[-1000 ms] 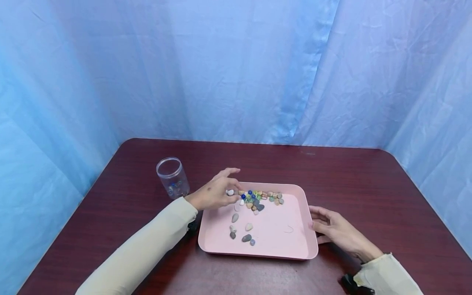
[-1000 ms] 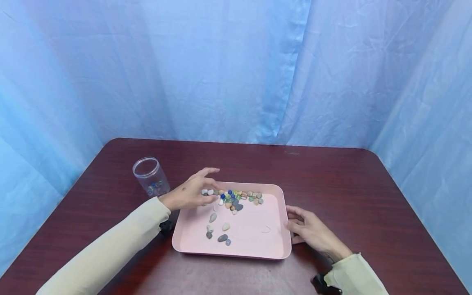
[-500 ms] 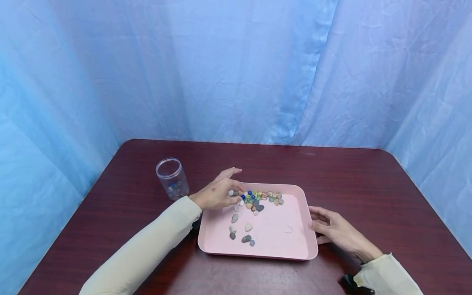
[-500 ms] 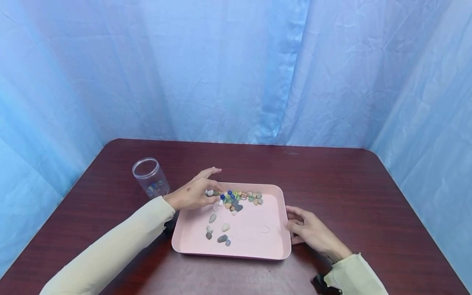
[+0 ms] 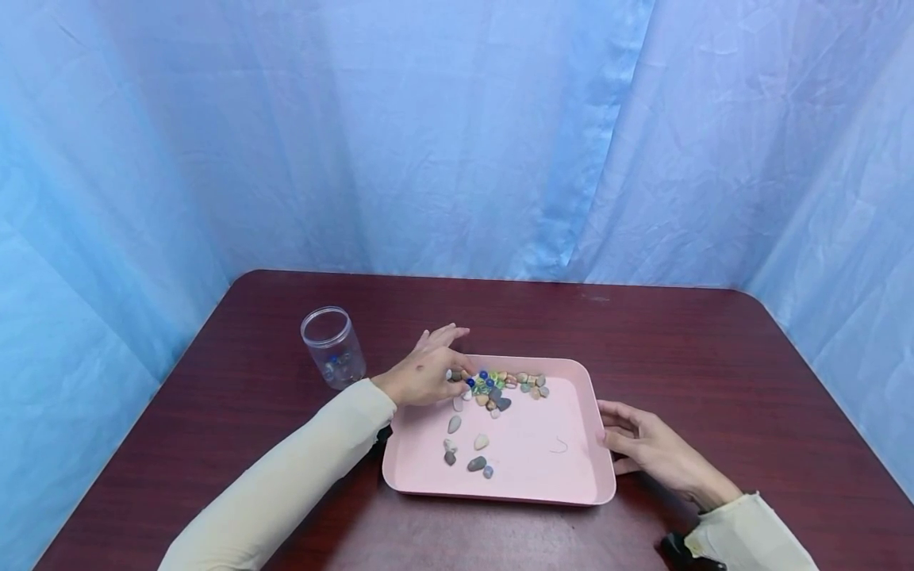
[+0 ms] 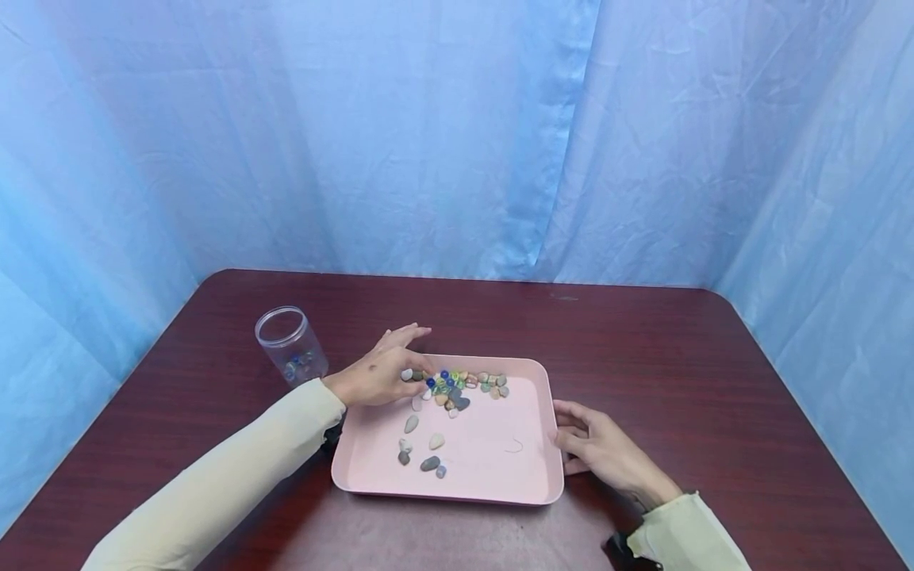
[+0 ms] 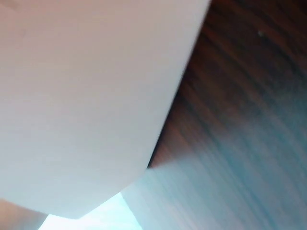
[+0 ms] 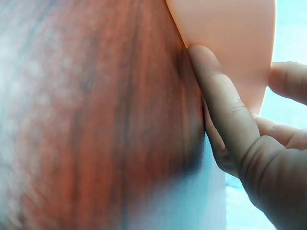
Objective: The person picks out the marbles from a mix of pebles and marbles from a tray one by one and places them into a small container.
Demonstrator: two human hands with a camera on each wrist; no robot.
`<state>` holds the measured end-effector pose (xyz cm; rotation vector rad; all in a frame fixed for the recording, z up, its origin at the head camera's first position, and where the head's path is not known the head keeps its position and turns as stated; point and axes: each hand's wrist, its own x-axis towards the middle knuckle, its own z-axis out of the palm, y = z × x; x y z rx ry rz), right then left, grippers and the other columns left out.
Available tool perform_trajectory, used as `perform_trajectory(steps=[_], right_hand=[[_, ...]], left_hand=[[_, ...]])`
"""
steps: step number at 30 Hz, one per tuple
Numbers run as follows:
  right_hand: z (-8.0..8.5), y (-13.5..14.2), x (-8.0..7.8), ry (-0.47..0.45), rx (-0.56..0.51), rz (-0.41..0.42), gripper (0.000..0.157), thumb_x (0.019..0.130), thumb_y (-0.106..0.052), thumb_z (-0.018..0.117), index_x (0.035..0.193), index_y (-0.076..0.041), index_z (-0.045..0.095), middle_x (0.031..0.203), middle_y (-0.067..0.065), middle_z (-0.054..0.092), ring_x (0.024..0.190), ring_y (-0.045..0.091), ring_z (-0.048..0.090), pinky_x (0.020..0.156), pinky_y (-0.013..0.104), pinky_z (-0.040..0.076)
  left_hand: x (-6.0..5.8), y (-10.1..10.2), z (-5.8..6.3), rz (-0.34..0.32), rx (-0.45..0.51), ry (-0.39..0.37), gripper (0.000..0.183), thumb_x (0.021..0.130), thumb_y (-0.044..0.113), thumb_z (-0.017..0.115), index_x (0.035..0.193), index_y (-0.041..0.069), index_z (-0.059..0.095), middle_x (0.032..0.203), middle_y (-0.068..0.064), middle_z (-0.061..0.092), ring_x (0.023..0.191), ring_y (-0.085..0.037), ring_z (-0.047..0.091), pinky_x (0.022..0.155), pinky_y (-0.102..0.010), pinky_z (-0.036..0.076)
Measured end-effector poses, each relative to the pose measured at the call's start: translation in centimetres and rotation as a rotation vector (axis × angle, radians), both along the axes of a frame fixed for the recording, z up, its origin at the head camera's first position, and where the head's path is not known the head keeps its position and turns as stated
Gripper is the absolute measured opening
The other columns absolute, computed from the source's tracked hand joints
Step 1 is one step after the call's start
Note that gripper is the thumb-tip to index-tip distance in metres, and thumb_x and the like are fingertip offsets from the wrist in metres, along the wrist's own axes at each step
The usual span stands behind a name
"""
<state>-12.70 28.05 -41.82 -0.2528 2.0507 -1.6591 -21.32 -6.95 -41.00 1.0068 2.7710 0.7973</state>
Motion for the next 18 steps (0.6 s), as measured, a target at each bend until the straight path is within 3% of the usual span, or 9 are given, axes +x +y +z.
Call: perform_trajectory(steps=[9, 18], right_hand=[[-0.07, 0.08, -0.05, -0.001, 0.005, 0.006, 0.068, 0.100, -0.005, 0.056, 0.146, 0.022, 0.015, 0.134, 0.042, 0.046, 0.113, 0.024, 0.062, 0.076, 0.046, 0.059], [-0.01, 0.08, -0.08, -0.005, 0.004, 0.006, 0.068, 0.100, -0.005, 0.056, 0.147, 0.022, 0.016, 0.134, 0.041, 0.047, 0.113, 0.025, 0.062, 0.075, 0.046, 0.059]], left_hand=[[0.23, 0.27, 0.12, 0.024, -0.117, -0.001, 0.018, 0.089, 0.021, 0.077, 0.107, 0.020, 0.078, 0.159, -0.016, 0.032, 0.151, -0.036, 0.015, 0.110, -0.073, 0.008], [0.43, 0.22, 0.45, 0.013, -0.181, 0.006, 0.020, 0.092, 0.022, 0.074, 0.112, 0.020, 0.077, 0.160, -0.015, 0.030, 0.151, -0.036, 0.012, 0.111, -0.073, 0.008]])
